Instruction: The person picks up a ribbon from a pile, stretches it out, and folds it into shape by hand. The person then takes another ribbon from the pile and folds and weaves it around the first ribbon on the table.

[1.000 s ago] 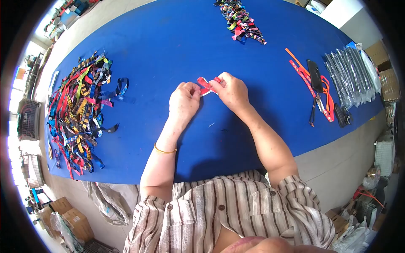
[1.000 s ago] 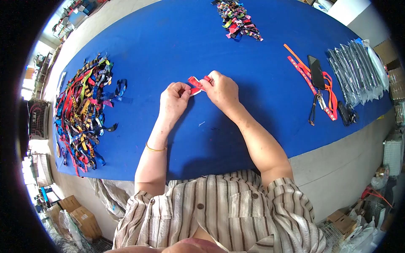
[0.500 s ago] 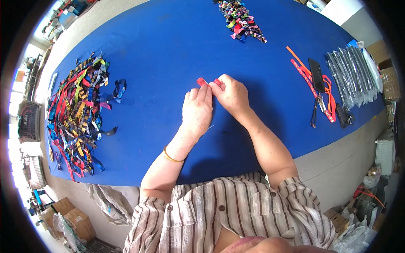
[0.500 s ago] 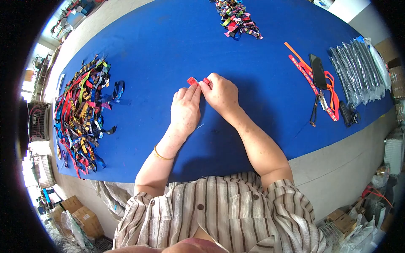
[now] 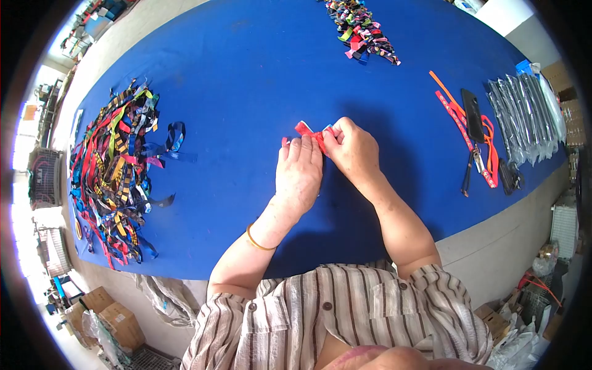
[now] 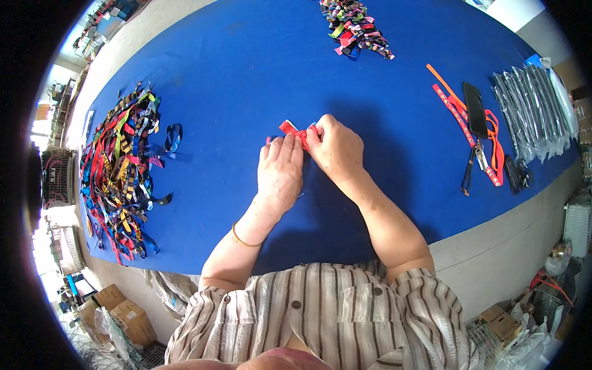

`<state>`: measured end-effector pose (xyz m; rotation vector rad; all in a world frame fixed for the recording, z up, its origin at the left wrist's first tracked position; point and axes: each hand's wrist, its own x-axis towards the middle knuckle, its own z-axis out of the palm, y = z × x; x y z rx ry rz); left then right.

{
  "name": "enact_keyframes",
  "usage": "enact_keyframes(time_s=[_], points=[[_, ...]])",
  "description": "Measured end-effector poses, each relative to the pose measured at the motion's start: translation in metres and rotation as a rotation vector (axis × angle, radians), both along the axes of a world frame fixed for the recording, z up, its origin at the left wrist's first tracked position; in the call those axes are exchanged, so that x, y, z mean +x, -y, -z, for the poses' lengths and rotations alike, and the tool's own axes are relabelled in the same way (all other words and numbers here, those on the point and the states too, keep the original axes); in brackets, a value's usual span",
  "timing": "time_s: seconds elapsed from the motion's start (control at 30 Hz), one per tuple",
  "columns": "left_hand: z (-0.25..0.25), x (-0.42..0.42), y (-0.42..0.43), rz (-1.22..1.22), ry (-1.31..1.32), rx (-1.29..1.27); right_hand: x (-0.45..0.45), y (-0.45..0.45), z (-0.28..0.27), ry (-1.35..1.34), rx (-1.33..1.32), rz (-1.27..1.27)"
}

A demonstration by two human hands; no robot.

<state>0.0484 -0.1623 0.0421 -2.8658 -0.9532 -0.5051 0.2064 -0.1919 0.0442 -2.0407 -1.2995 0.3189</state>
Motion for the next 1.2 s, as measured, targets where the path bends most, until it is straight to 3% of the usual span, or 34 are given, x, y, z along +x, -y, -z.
enact_keyframes(time_s=[1.2], points=[[0.008,0.006,0.002,-0.023,-0.004,-0.144,0.006,0.001,-0.001,0.012,-0.011,-0.036]])
